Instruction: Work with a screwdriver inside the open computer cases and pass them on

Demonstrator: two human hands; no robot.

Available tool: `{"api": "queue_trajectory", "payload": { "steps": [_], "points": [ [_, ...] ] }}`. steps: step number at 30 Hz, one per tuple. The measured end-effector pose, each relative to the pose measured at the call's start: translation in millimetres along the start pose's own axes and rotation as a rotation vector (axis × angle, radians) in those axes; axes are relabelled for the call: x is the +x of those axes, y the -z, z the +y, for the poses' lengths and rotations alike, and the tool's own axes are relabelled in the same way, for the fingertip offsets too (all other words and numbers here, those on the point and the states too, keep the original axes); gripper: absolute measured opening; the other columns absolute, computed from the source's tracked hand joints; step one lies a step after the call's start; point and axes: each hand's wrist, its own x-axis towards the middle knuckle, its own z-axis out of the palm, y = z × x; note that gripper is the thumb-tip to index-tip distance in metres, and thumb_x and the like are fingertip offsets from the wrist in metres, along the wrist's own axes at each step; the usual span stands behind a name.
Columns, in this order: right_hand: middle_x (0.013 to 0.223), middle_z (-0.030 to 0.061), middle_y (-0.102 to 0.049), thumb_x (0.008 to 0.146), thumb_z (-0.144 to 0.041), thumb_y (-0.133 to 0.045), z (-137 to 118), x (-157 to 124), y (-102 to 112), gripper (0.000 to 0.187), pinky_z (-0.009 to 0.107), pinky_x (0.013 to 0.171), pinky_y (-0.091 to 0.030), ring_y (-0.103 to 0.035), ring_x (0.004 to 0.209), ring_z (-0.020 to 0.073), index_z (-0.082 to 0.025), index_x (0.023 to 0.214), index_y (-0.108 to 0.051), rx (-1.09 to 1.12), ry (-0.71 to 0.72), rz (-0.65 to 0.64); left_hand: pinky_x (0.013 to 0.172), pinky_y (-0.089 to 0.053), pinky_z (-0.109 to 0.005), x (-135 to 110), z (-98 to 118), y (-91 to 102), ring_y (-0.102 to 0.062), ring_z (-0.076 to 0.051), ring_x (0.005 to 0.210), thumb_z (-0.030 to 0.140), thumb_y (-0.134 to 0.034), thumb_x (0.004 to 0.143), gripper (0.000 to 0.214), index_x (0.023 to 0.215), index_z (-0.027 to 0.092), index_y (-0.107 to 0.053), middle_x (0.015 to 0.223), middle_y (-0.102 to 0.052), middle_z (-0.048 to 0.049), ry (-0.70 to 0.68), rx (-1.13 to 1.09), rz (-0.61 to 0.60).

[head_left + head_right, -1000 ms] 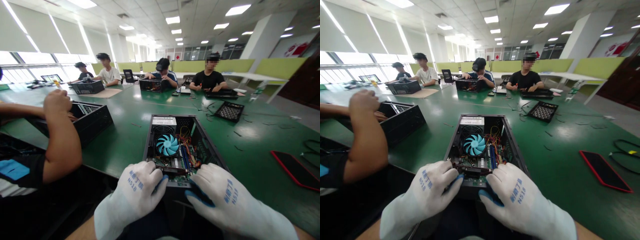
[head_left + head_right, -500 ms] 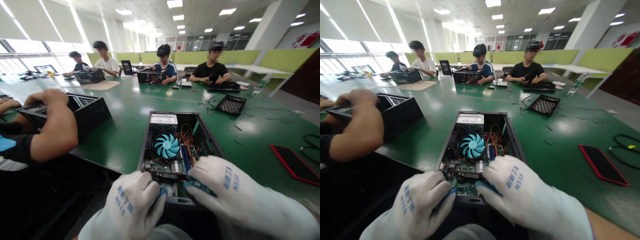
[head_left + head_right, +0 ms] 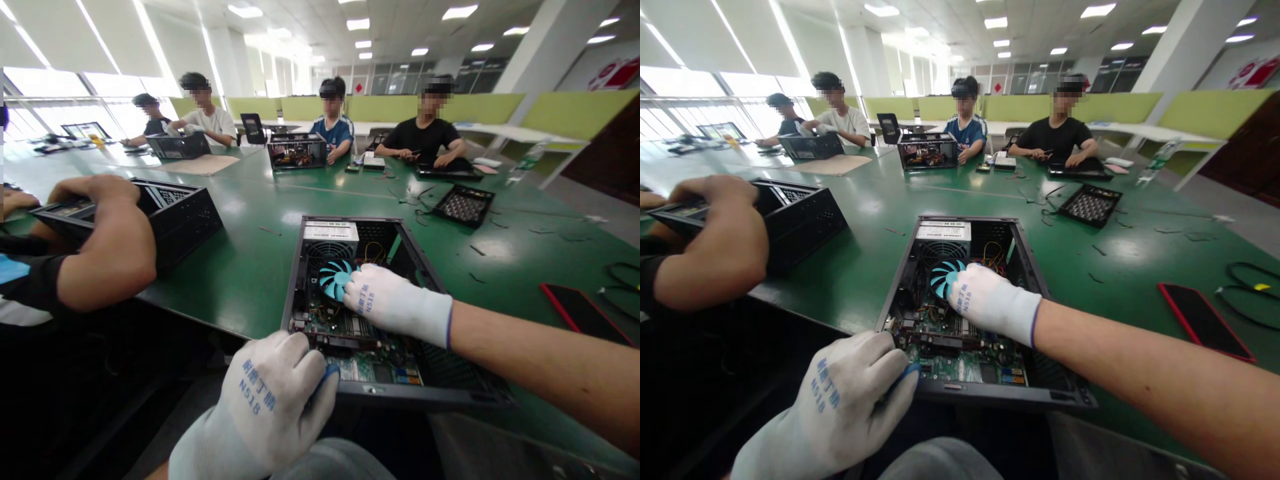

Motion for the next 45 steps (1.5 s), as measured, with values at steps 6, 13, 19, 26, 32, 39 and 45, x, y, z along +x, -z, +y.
{"api": "queue_trajectory", "payload": {
  "steps": [6, 13, 19, 26, 32, 39, 45],
  "points": [
    [0.084, 0.0094, -0.072, 0.084, -0.022, -0.057, 0, -26, 25, 0.011, 0.035, 0.067, -0.042, -0.066, 0.075, 0.0237, -0.019, 0.088, -0.067, 0.052, -0.138, -0.040, 0.052, -0.028, -0.034, -1, -1, 0.9, -0.049, -0.018, 0.059, 0.029, -0.058, 0.092, 0.023, 0.071, 0.024, -0.049, 0.071, -0.052, -0.0013, 0.005, -0.023, -0.005],
    [0.086, 0.0133, -0.074, 0.089, -0.029, -0.050, 24, -33, 26, 0.023, 0.036, 0.066, -0.046, -0.070, 0.077, 0.0278, -0.019, 0.084, -0.070, -0.011, -0.439, -0.136, 0.053, -0.027, -0.035, -1, 0, -0.5, -0.049, -0.018, 0.059, 0.031, -0.057, 0.093, 0.024, 0.072, 0.024, -0.048, 0.071, -0.053, -0.0009, 0.015, -0.024, -0.011],
    [0.094, 0.0146, -0.076, 0.089, -0.018, -0.050, 52, -8, 7, 0.024, 0.037, 0.069, -0.048, -0.072, 0.087, 0.0303, -0.017, 0.096, -0.073, -0.027, -0.515, -0.233, 0.053, -0.029, -0.036, -1, 0, -0.8, -0.050, -0.019, 0.059, 0.030, -0.058, 0.092, 0.024, 0.071, 0.024, -0.049, 0.070, -0.052, -0.0009, 0.020, -0.011, -0.005],
    [0.101, 0.0150, -0.074, 0.094, -0.047, -0.054, 59, -13, 0, 0.037, 0.038, 0.075, -0.046, -0.068, 0.095, 0.0311, -0.016, 0.105, -0.071, -0.054, -0.540, -0.082, 0.051, -0.032, -0.034, 0, 0, 2.9, -0.051, -0.018, 0.058, 0.030, -0.057, 0.093, 0.024, 0.071, 0.024, -0.050, 0.070, -0.053, -0.0007, 0.019, -0.029, 0.000],
    [0.096, 0.0121, -0.073, 0.098, -0.053, -0.045, 57, -32, 0, 0.044, 0.032, 0.075, -0.042, -0.065, 0.090, 0.0245, -0.016, 0.101, -0.070, 0.127, -0.635, 0.220, 0.054, -0.038, -0.035, 21, 5, 15.9, -0.055, -0.020, 0.063, 0.033, -0.050, 0.096, 0.022, 0.076, 0.025, -0.053, 0.077, -0.058, -0.0015, 0.045, -0.017, -0.197],
    [0.102, 0.0109, -0.073, 0.098, -0.052, -0.047, 55, -37, -4, 0.043, 0.031, 0.078, -0.042, -0.065, 0.092, 0.0233, -0.016, 0.104, -0.070, 0.302, -0.638, 0.323, 0.070, -0.053, -0.039, 88, 0, -11.0, -0.068, -0.025, 0.079, 0.036, -0.040, 0.100, 0.032, 0.089, 0.021, -0.066, 0.088, -0.070, -0.0066, -0.149, 0.086, -0.556],
    [0.098, 0.0099, -0.073, 0.099, -0.053, -0.044, 60, -38, -10, 0.045, 0.030, 0.075, -0.042, -0.066, 0.090, 0.0221, -0.016, 0.104, -0.070, 0.320, -0.605, 0.333, 0.081, -0.058, -0.041, 135, -18, -54.6, -0.073, -0.032, 0.094, 0.033, -0.048, 0.093, 0.032, 0.099, 0.015, -0.075, 0.102, -0.076, -0.0155, -0.094, 0.208, -0.930]
  ]
}}
